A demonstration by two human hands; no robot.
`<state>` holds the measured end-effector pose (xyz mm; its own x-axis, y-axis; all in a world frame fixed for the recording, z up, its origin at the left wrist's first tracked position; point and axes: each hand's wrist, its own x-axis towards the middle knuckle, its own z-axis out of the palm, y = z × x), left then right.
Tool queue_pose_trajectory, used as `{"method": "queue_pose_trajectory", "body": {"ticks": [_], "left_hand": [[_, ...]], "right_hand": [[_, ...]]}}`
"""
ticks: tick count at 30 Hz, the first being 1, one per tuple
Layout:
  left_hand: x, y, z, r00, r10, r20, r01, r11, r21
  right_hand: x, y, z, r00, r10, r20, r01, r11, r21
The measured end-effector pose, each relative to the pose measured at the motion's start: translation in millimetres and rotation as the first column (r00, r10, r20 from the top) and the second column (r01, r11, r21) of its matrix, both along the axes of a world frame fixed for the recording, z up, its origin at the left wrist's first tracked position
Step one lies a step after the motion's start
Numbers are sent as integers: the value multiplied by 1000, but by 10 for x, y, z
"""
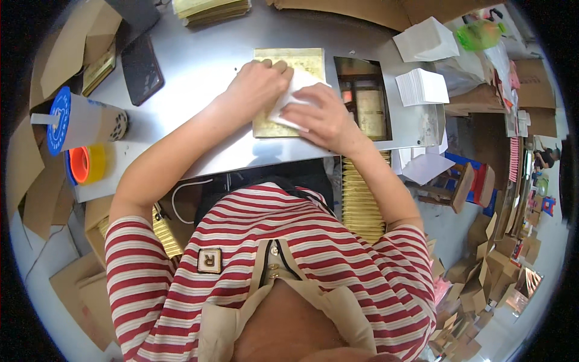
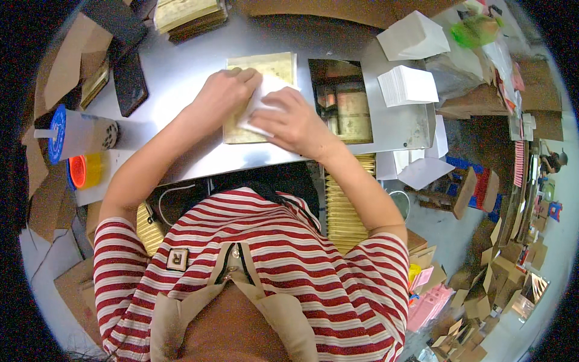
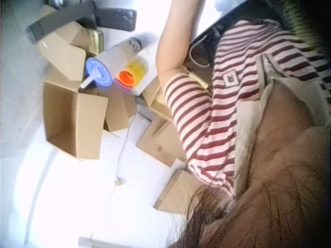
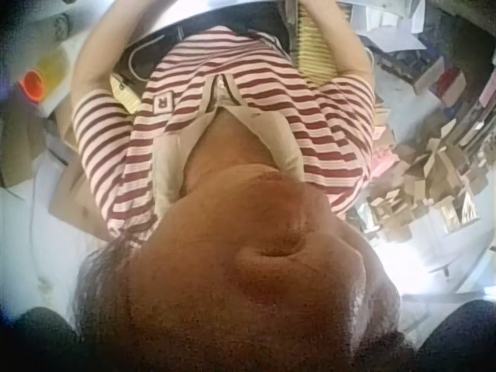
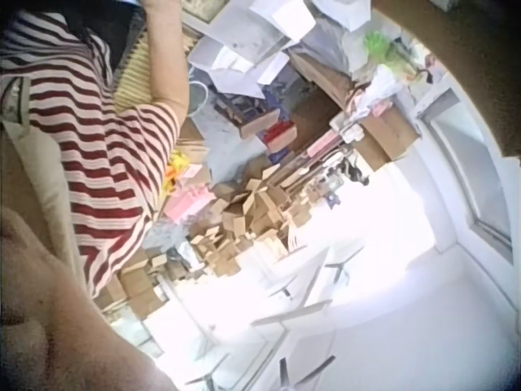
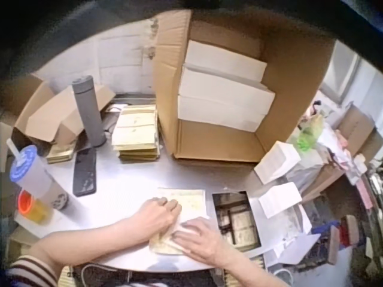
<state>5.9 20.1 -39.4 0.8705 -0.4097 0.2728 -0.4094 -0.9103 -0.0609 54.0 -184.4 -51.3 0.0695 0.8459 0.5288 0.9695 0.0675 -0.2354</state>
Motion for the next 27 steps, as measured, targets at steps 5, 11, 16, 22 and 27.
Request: {"method": "queue_pose_trajectory", "body": {"ticks": [5,11,16,22,27], "left_hand": [[16,50,-43,996,94,8,-91,979,-181],[-692,-117,-122,986,47,160,-44,999,-23],[-791,-64,-137,994,14,104,-1,992,-128],[-722,6,-36,997,-33,70,47,976,-211],[-619,74,46,998,-27,-62,15,983,-183]], "right_hand": [[-177,132,4,997,78,-6,-78,994,-82],[-370,322,10,846,-508,160,532,821,-206],[-221,625,-24,765,-644,-3,622,740,-256],[-155,370,38,796,-482,-366,512,859,-18],[227,-312,415,339,-822,-458,938,332,98]]}}
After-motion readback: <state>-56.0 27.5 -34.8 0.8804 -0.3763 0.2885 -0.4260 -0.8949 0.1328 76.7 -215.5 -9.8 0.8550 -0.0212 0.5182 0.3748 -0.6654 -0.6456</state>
